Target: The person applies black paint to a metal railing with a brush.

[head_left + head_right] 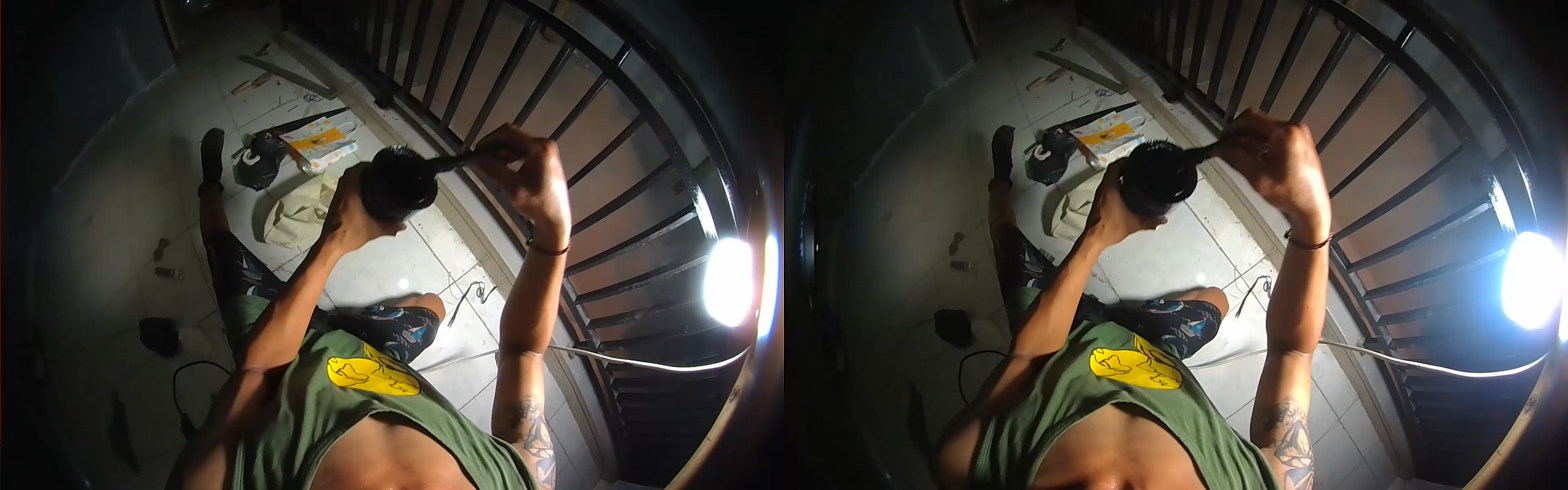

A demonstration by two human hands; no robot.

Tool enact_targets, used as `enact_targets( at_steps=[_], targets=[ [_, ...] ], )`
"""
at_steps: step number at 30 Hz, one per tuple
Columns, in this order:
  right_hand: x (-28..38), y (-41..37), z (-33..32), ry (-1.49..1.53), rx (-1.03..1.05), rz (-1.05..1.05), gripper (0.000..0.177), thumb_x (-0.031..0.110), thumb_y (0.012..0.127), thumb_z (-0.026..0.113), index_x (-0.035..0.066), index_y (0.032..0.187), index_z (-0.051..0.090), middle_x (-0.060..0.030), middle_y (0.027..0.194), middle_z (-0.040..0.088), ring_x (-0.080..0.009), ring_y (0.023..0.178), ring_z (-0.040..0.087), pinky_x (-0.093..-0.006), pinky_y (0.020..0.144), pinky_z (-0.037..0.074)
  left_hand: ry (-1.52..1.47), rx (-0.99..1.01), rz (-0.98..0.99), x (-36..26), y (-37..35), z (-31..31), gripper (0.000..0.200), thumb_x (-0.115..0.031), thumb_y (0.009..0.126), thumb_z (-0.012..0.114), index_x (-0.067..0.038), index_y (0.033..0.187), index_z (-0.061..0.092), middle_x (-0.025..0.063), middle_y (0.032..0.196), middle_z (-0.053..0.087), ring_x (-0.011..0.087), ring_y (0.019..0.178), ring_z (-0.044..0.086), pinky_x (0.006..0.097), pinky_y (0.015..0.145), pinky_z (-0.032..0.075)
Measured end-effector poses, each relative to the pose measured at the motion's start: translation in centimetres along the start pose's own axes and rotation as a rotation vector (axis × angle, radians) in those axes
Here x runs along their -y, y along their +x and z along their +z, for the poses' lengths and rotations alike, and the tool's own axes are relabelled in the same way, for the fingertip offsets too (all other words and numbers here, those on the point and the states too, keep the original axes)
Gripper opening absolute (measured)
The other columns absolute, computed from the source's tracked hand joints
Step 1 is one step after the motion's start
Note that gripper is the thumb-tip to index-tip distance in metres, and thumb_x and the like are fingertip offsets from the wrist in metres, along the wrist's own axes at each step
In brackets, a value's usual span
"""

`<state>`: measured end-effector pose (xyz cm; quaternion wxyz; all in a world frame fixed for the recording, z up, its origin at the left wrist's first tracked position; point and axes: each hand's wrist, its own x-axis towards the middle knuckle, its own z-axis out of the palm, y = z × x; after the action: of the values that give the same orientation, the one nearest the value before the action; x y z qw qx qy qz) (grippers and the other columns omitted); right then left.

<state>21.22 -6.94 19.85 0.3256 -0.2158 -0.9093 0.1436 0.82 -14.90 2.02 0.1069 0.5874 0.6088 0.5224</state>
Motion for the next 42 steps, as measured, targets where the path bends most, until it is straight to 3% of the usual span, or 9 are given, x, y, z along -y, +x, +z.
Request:
enact_targets(
  at_steps=[4, 8, 13, 17, 19, 23, 25, 36, 42],
  targets=[
    [1.2, 0.1, -1.4, 0.021, -0.08, -0.034, 0.015, 0.011, 0.075, 0.072, 0.001, 0.083, 0.066, -0.0082, 0.076, 0.068, -0.0182, 0.072, 0.069, -0.0273, 0.067, 0.054, -0.11, -0.051, 0.111, 0.1, 0.7, -0.2, 0.101, -0.023, 0.044, 0.091, 0.001, 0.126, 0.036, 0.0195, 0.118, 0.048, 0.034, 0.112, 0.047, 0.0415, 0.095, 0.04],
    [0.5, 0.4, -2.1, -0.033, -0.103, -0.064, 0.013, 0.01, 0.075, 0.072, 0.001, 0.083, 0.067, -0.0076, 0.075, 0.068, -0.0177, 0.068, 0.068, -0.026, 0.065, 0.053, -0.107, -0.036, 0.069, 0.4, 1.4, 0.2, 0.103, -0.026, 0.044, 0.091, 0.001, 0.126, 0.036, 0.0192, 0.119, 0.048, 0.0336, 0.112, 0.048, 0.0409, 0.095, 0.041],
    [-1.7, 2.9, -0.1, -0.031, -0.001, -0.003, 0.01, 0.008, 0.075, 0.072, 0.001, 0.082, 0.068, -0.0081, 0.076, 0.067, -0.0187, 0.07, 0.069, -0.0287, 0.06, 0.053, -0.201, 0.029, 0.049, 1.4, 5.4, 0.9, 0.105, -0.025, 0.045, 0.091, 0.003, 0.128, 0.034, 0.0195, 0.121, 0.048, 0.0323, 0.114, 0.049, 0.04, 0.096, 0.043],
    [-4.3, 3.2, 3.5, -0.211, 0.072, -0.21, 0.011, 0.009, 0.077, 0.07, 0.003, 0.086, 0.066, -0.009, 0.078, 0.066, -0.0243, 0.067, 0.065, -0.031, 0.058, 0.053, -0.287, 0.086, 0.074, 3.2, 6.1, 2.5, 0.105, -0.024, 0.045, 0.091, 0.003, 0.128, 0.033, 0.0194, 0.12, 0.049, 0.0318, 0.114, 0.05, 0.0391, 0.096, 0.043],
    [-5.2, 3.4, 4.3, -0.237, 0.093, -0.208, 0.011, 0.009, 0.077, 0.069, 0.003, 0.086, 0.065, -0.0086, 0.079, 0.065, -0.0245, 0.067, 0.065, -0.0331, 0.057, 0.053, -0.335, 0.118, 0.087, 4.0, 6.5, 3.0, 0.107, -0.024, 0.044, 0.091, 0.003, 0.129, 0.032, 0.0195, 0.121, 0.049, 0.0315, 0.114, 0.05, 0.0385, 0.095, 0.044],
    [-6.4, 3.5, 5.7, -0.346, 0.044, -0.435, 0.014, 0.009, 0.074, 0.069, 0.004, 0.085, 0.062, -0.0072, 0.078, 0.063, -0.0215, 0.065, 0.063, -0.0311, 0.055, 0.052, -0.361, 0.175, 0.135, 5.0, 8.5, 2.7, 0.108, -0.023, 0.044, 0.091, 0.003, 0.13, 0.032, 0.0196, 0.121, 0.05, 0.031, 0.113, 0.051, 0.0381, 0.095, 0.045],
    [-6.5, 3.5, 6.0, -0.418, 0.002, -0.491, 0.017, 0.009, 0.07, 0.07, 0.004, 0.085, 0.061, -0.0066, 0.078, 0.062, -0.0199, 0.064, 0.063, -0.0304, 0.054, 0.052, -0.383, 0.196, 0.132, 4.6, 9.5, 2.4, 0.101, -0.025, 0.045, 0.09, -0.002, 0.127, 0.036, 0.0133, 0.117, 0.052, 0.0272, 0.111, 0.052, 0.0377, 0.094, 0.044],
    [-7.6, 5.2, 5.6, -0.561, -0.071, -0.533, 0.022, 0.008, 0.068, 0.071, 0.004, 0.088, 0.062, -0.0059, 0.081, 0.063, -0.0185, 0.065, 0.063, -0.0293, 0.058, 0.053, -0.405, 0.25, 0.215, 4.9, 14.6, 2.0, 0.106, -0.026, 0.041, 0.091, -0.001, 0.128, 0.036, 0.017, 0.116, 0.055, 0.0314, 0.11, 0.054, 0.0376, 0.093, 0.046],
    [-7.5, 5.0, 5.0, -0.484, -0.016, -0.356, 0.018, 0.002, 0.071, 0.072, -0.001, 0.087, 0.063, -0.0109, 0.08, 0.065, -0.0231, 0.067, 0.066, -0.0316, 0.058, 0.054, -0.367, 0.247, 0.201, 5.9, 14.7, 3.9, 0.106, -0.028, 0.04, 0.092, -0.003, 0.127, 0.036, 0.0177, 0.119, 0.053, 0.0329, 0.113, 0.052, 0.0383, 0.094, 0.045]
  ],
)
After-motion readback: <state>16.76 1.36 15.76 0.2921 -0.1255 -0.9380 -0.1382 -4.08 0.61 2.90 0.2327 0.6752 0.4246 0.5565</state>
